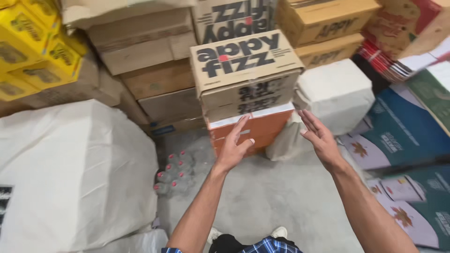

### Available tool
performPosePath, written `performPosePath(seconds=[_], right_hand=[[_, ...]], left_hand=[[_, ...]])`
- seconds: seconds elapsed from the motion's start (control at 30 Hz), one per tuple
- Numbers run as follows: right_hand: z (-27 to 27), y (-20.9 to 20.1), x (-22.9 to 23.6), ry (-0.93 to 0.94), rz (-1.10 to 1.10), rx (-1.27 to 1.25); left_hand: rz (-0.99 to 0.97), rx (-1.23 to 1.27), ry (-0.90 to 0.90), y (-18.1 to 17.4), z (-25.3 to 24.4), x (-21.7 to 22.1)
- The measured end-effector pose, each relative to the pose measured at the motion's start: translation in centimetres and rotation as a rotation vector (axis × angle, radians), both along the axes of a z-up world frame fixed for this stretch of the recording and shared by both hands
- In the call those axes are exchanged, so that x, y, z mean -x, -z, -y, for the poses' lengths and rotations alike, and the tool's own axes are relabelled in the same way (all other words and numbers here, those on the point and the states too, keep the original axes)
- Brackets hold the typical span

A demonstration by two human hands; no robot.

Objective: The person repeatedly picks up small black and white boxes from a stack and places them onto a growing pile next to orange bottles. The person handles the boxes one at a time, maintaining a consistent stacking pattern throughout the clip.

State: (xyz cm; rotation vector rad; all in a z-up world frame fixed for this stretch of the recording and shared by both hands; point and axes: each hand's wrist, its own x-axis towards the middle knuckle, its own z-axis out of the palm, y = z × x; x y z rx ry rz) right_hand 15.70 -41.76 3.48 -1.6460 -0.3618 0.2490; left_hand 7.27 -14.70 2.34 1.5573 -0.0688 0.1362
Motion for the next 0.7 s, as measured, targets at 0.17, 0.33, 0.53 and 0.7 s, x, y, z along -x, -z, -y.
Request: performPosePath(seconds=[0.17, 0.33, 0.53, 0.7], right_hand=[[18.1, 0.0, 0.4, 0.207, 0.024, 0.003], [32.5, -0.4, 3.3, 0.441, 0.019, 0.005], [45.7, 0.7, 5.0, 0.663, 0.047, 0.001], [52.8, -0.6, 5.4, 0.832, 0.002, -0.018]], left_hand=[[-0.024, -0.052, 0.211, -1.2, 16.1, -6.3], [-0.065, -0.042, 0.439, -2.4, 31.7, -9.5], [-0.07, -0.051, 0.696, -2.7, 47.5, -13.4], [-0.043, -0.06, 0.886, -1.9, 58.6, -17.2]])
